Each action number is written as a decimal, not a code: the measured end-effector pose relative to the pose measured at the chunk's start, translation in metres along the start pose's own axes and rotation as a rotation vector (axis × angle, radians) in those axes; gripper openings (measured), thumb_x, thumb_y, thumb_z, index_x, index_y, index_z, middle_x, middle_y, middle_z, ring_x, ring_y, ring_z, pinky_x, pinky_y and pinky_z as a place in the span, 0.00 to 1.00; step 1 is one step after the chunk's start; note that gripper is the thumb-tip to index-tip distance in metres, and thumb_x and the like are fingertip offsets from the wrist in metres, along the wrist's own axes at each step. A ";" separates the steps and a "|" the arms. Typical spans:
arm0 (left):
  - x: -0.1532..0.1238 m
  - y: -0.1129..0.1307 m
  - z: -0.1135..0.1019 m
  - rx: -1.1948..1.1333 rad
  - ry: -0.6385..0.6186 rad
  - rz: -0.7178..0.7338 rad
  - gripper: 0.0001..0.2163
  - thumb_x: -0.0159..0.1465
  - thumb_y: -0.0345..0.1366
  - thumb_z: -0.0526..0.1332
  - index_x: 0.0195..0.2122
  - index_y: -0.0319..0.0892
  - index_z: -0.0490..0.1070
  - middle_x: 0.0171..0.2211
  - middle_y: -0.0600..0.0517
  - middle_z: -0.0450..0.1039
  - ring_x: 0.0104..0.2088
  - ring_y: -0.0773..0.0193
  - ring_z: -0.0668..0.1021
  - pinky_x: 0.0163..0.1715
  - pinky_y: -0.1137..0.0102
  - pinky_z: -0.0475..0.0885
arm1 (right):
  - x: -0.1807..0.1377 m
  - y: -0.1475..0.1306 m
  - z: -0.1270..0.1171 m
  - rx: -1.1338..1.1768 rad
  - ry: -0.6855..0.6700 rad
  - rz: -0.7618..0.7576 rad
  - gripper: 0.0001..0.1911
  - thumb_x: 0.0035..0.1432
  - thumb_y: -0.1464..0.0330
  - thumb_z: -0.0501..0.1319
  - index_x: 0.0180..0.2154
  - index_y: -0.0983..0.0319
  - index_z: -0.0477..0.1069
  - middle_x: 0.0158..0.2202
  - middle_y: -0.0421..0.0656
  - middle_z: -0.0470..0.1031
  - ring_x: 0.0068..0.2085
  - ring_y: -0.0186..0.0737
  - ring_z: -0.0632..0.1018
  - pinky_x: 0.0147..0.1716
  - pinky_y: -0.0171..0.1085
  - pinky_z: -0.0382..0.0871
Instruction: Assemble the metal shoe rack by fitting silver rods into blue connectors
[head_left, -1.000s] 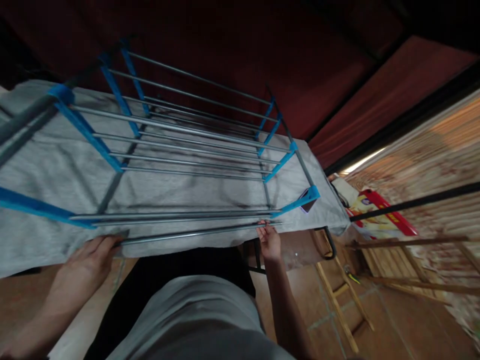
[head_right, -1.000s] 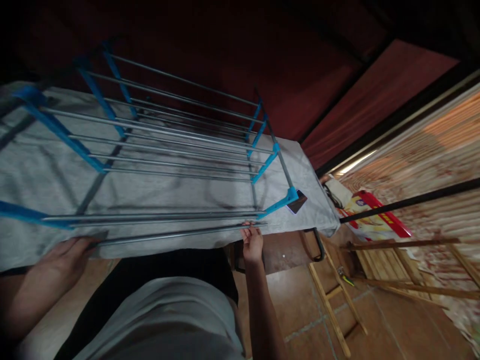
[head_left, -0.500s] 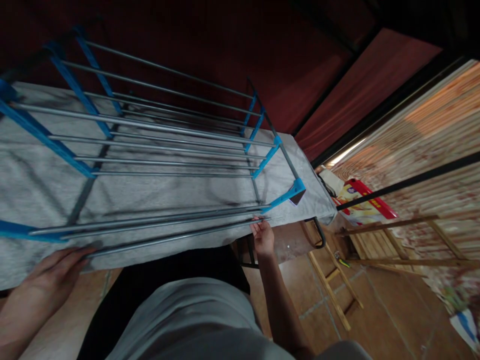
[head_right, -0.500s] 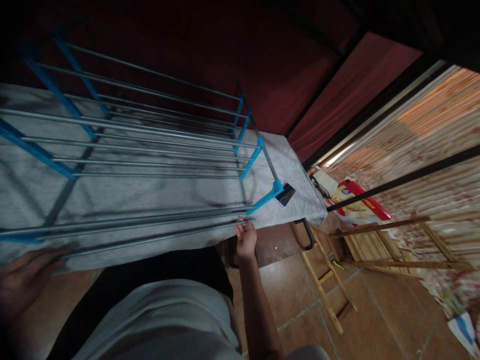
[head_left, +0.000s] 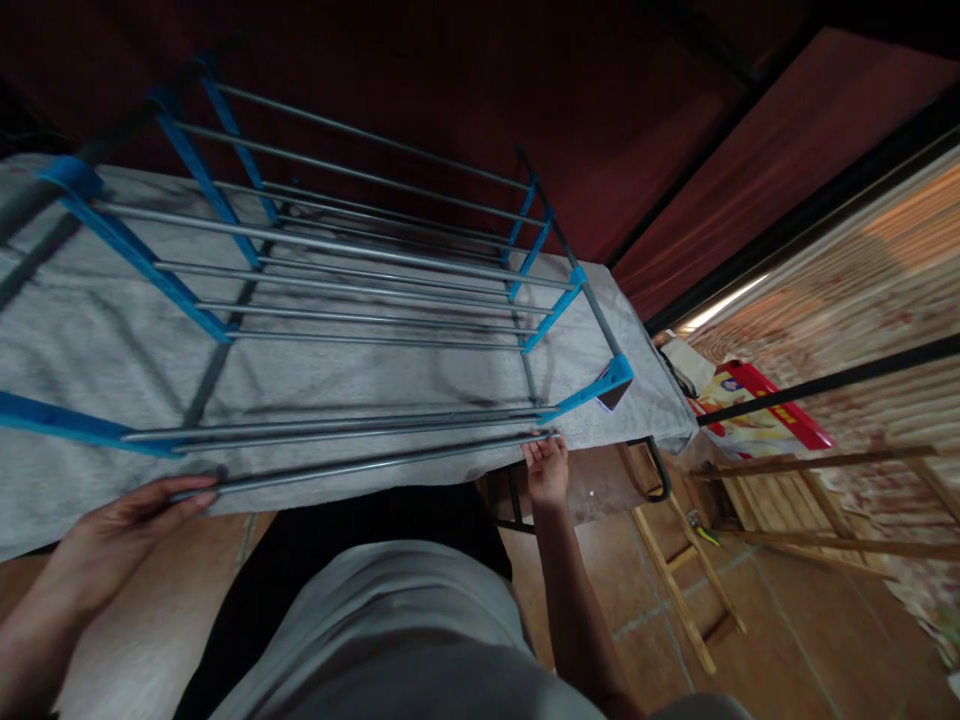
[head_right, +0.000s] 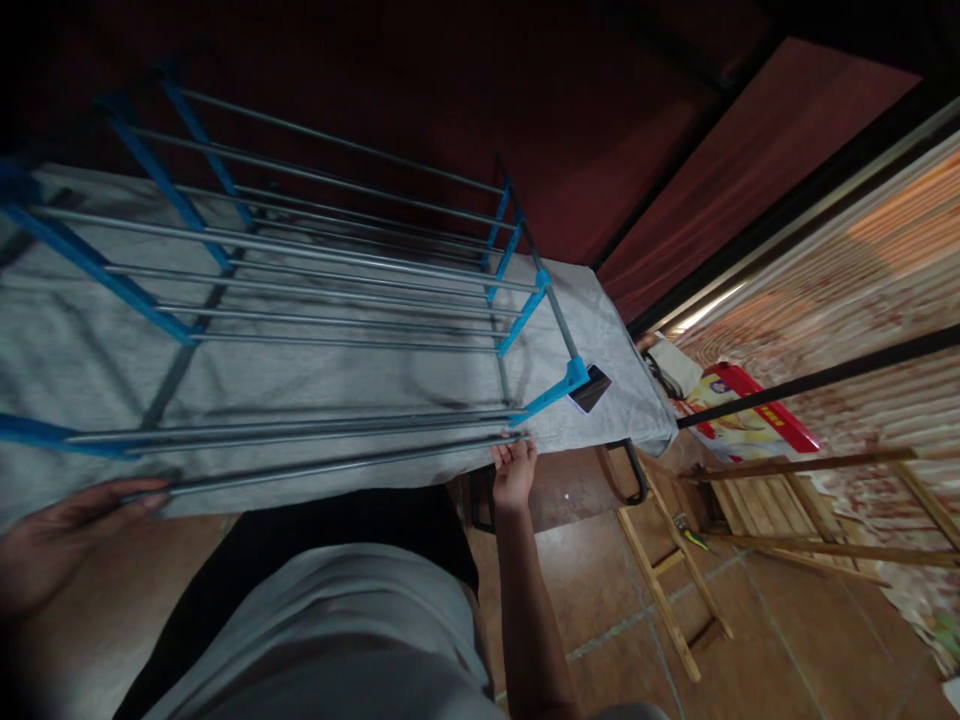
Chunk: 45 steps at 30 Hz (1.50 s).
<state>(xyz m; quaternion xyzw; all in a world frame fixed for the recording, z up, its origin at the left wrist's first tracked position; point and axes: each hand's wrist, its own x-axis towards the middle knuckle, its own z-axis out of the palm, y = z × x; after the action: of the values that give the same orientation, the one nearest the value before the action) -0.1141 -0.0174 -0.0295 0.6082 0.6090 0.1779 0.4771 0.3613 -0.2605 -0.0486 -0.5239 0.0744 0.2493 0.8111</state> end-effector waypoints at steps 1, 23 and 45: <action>-0.007 0.010 0.004 -0.055 0.045 -0.037 0.19 0.45 0.55 0.70 0.37 0.57 0.77 0.39 0.62 0.80 0.44 0.53 0.80 0.35 0.59 0.80 | 0.001 0.000 -0.001 -0.010 0.002 -0.001 0.18 0.54 0.63 0.64 0.45 0.52 0.62 0.33 0.32 0.78 0.34 0.31 0.80 0.43 0.38 0.76; -0.019 0.021 0.030 -0.940 0.090 0.003 0.14 0.51 0.31 0.74 0.39 0.41 0.78 0.39 0.48 0.79 0.32 0.67 0.77 0.31 0.72 0.74 | 0.019 0.005 -0.030 -0.101 -0.072 -0.049 0.19 0.50 0.70 0.65 0.44 0.52 0.65 0.34 0.33 0.79 0.36 0.32 0.81 0.42 0.40 0.77; -0.031 0.036 0.037 -1.116 0.212 0.050 0.18 0.48 0.31 0.77 0.40 0.38 0.77 0.36 0.48 0.79 0.32 0.67 0.78 0.32 0.74 0.74 | 0.009 -0.001 -0.016 -0.191 -0.043 -0.084 0.16 0.46 0.68 0.71 0.35 0.55 0.66 0.31 0.32 0.77 0.31 0.32 0.79 0.38 0.38 0.78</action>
<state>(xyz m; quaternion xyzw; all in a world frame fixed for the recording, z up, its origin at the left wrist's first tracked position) -0.0704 -0.0520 -0.0075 0.2570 0.4527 0.5440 0.6581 0.3718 -0.2721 -0.0580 -0.5961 0.0108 0.2324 0.7685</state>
